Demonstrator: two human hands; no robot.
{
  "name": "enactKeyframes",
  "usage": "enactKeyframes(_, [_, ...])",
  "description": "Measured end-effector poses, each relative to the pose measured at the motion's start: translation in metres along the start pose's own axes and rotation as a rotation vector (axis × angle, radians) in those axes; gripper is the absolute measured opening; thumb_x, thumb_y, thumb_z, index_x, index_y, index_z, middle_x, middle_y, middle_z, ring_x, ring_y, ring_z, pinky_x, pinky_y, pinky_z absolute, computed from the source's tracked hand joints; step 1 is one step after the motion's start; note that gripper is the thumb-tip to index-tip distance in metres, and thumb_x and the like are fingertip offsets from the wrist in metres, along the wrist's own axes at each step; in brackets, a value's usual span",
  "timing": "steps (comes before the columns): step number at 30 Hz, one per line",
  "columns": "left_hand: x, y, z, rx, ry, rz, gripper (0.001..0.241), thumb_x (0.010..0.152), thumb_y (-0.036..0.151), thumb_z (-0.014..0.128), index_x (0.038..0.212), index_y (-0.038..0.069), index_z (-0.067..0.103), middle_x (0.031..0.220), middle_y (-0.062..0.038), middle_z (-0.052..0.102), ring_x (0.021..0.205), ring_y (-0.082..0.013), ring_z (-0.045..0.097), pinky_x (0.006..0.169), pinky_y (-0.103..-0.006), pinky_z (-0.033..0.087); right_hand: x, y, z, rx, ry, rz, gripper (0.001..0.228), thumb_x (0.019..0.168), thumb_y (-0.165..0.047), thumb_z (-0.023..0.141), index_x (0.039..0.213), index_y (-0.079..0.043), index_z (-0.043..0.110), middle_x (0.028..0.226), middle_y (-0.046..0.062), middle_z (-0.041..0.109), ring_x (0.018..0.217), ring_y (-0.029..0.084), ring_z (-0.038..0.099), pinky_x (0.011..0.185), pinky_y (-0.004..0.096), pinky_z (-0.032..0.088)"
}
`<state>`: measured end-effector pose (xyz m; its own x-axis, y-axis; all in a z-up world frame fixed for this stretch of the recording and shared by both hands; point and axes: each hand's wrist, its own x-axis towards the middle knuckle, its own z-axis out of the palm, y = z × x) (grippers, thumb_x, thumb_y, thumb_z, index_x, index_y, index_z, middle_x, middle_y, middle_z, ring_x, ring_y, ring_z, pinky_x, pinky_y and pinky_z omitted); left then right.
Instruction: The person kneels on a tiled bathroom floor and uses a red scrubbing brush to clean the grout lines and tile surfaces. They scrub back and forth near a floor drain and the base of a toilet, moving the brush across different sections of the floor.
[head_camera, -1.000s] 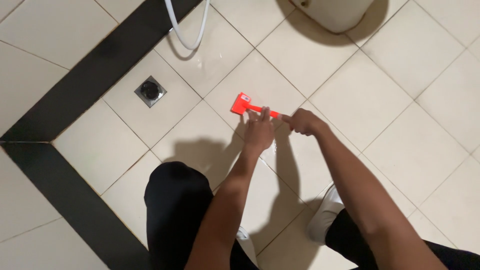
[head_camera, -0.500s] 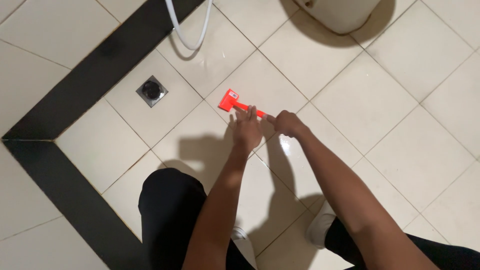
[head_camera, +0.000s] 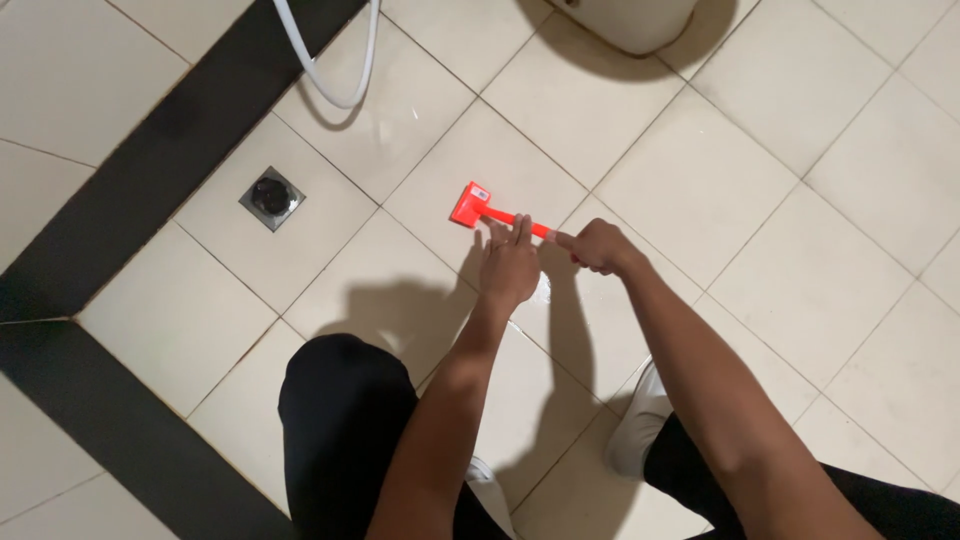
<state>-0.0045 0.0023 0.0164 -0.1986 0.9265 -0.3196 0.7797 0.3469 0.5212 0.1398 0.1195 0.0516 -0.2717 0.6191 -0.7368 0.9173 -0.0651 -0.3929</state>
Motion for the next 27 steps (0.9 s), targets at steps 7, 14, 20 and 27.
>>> enactKeyframes(7, [0.012, -0.056, -0.011, 0.082, 0.138, -0.079, 0.065, 0.102, 0.029, 0.042, 0.161, 0.007, 0.025, 0.168, -0.008, 0.028, 0.155, -0.0504, 0.012, 0.125, -0.051, 0.014, 0.027, -0.06, 0.041, -0.103, 0.006, -0.078, 0.082, 0.088, -0.075, 0.059, 0.06, 0.002, 0.065, 0.059, 0.015, 0.066, 0.048, 0.024, 0.062, 0.051, 0.038, 0.054])
enactKeyframes(14, [0.006, -0.065, -0.025, 0.095, 0.144, -0.179, 0.063, 0.103, 0.028, 0.044, 0.161, 0.01, 0.026, 0.168, -0.007, 0.029, 0.151, -0.0482, 0.023, 0.126, -0.0569, 0.007, 0.031, -0.079, 0.047, -0.126, 0.009, -0.142, 0.081, 0.093, -0.072, 0.056, 0.059, 0.001, 0.061, 0.056, 0.016, 0.063, 0.05, 0.025, 0.063, 0.053, 0.04, 0.054])
enactKeyframes(20, [0.013, -0.039, -0.005, 0.04, 0.121, -0.1, 0.063, 0.102, 0.026, 0.046, 0.16, 0.009, 0.028, 0.167, -0.009, 0.031, 0.151, -0.0488, 0.021, 0.124, -0.0549, 0.016, 0.023, -0.045, 0.023, -0.078, -0.007, -0.052, 0.083, 0.091, -0.075, 0.057, 0.058, 0.002, 0.061, 0.056, 0.014, 0.063, 0.048, 0.024, 0.06, 0.05, 0.039, 0.053])
enactKeyframes(27, [0.015, -0.001, 0.018, 0.036, 0.065, 0.069, 0.062, 0.101, 0.023, 0.046, 0.158, 0.006, 0.03, 0.165, -0.008, 0.034, 0.155, -0.0481, 0.012, 0.122, -0.049, 0.027, -0.009, 0.002, -0.004, 0.058, 0.012, 0.054, 0.078, 0.087, -0.076, 0.06, 0.062, -0.003, 0.061, 0.055, 0.01, 0.058, 0.043, 0.019, 0.05, 0.042, 0.033, 0.043])
